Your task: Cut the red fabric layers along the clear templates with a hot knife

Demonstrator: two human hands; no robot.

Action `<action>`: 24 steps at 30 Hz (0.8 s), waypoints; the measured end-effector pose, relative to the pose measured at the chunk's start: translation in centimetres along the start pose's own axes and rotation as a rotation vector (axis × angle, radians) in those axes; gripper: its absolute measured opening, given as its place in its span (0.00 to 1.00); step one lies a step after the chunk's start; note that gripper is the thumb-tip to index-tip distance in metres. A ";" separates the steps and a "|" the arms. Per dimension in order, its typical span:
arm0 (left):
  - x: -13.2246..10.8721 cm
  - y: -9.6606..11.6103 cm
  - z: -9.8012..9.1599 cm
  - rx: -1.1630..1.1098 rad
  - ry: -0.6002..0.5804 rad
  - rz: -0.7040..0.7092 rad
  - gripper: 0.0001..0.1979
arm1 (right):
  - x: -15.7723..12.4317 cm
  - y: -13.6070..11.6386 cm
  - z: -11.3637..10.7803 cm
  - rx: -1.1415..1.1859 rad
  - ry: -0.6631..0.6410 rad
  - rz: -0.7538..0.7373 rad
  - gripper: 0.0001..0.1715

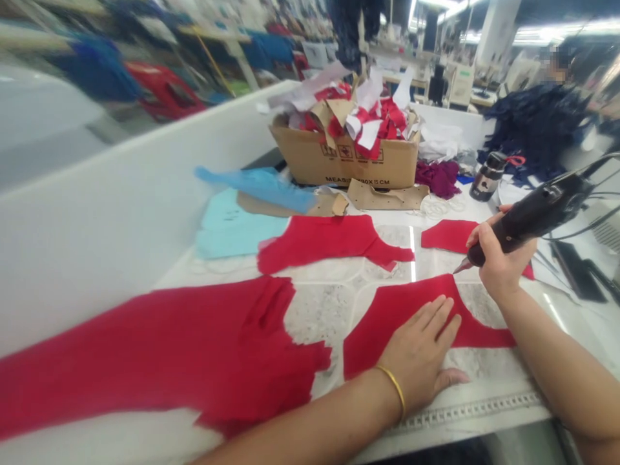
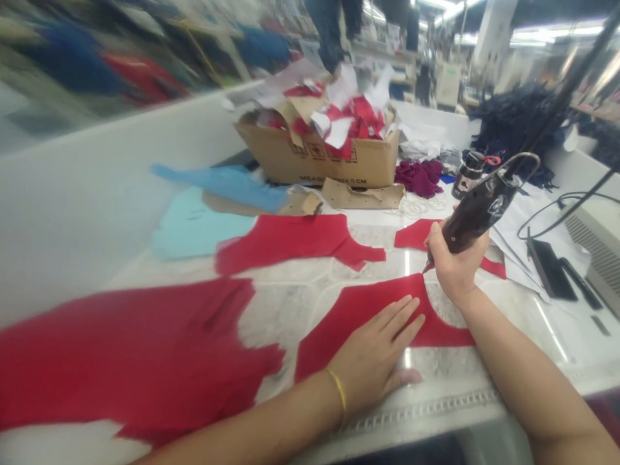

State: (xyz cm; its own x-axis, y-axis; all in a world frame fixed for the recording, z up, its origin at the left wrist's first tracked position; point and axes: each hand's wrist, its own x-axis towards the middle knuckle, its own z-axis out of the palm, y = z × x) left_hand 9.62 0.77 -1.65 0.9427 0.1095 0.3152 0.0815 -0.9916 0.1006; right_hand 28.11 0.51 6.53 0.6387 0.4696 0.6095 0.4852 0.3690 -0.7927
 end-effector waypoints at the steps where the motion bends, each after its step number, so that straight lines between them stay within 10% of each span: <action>1: 0.0 0.0 0.0 0.000 0.000 0.002 0.41 | 0.0 0.0 0.0 -0.001 0.000 0.002 0.27; 24: -2.0 1.7 -2.0 0.008 0.004 -0.019 0.42 | 0.0 0.6 -0.5 0.204 0.042 -0.122 0.17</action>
State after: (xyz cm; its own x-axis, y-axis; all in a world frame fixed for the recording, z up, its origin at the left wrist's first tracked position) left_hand 7.26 -1.02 -0.26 0.9397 0.1287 0.3169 0.1021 -0.9898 0.0994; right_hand 28.71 0.39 6.04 0.6094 0.3792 0.6963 0.4323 0.5774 -0.6927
